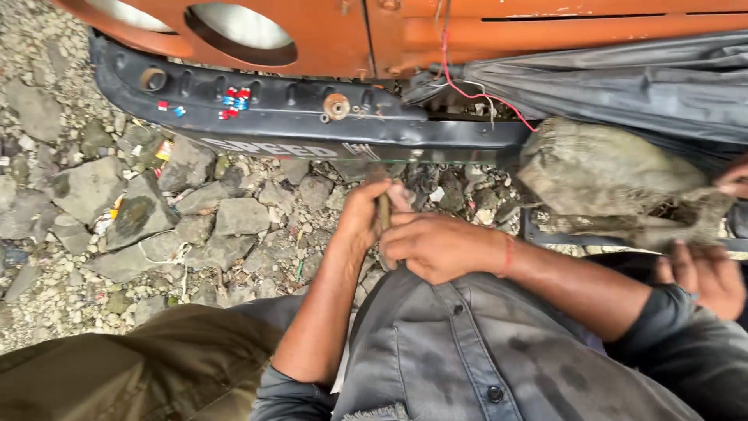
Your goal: Inspecting and repairing the wiring for a vehicle's horn and front assembly.
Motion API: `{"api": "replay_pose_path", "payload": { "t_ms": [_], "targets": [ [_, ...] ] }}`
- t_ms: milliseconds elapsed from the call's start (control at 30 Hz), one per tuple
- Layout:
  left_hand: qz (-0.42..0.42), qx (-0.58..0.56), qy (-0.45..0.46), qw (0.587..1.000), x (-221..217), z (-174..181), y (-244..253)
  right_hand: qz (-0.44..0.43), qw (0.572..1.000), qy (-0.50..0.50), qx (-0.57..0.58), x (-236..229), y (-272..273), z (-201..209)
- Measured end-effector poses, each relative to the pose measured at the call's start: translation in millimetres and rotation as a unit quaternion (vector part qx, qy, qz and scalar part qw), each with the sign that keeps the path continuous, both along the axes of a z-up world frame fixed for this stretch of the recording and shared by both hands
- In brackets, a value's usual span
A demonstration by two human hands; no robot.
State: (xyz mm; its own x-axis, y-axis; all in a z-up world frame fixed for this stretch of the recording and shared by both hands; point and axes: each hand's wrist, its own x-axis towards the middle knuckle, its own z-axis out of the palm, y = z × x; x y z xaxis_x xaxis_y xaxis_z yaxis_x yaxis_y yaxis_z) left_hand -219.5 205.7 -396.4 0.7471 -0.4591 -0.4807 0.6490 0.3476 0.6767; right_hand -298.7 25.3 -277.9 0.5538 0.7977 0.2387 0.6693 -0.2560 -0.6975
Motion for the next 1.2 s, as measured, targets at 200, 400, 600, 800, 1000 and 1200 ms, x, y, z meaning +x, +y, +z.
{"api": "replay_pose_path", "payload": {
  "t_ms": [200, 400, 600, 800, 1000, 1200],
  "targets": [
    [0.244, 0.083, -0.022, 0.966, 41.7, 32.4, 51.0, -0.046, 0.994, -0.075, 0.061, 9.5, 24.6, 10.7],
    [0.265, 0.342, -0.148, 0.889, 155.3, -5.5, 108.8, -0.299, 0.947, 0.066, -0.097, -29.7, -45.2, -65.8],
    [0.083, 0.707, -0.355, 0.606, 285.9, -110.6, 157.2, -0.419, 0.865, 0.258, -0.099, -116.2, -87.4, -127.2],
    [-0.014, 0.808, -0.336, 0.484, 324.1, -146.3, 146.3, -0.505, 0.805, 0.308, -0.039, -175.8, -98.5, -160.9],
    [-0.055, 0.872, -0.295, 0.387, 268.0, -79.3, 119.3, -0.524, 0.798, 0.285, -0.088, -175.1, -113.3, -141.7],
    [0.115, 0.792, -0.243, 0.549, 240.9, -56.3, 107.1, -0.506, 0.824, 0.233, -0.105, -159.3, -132.6, -154.9]
  ]
}}
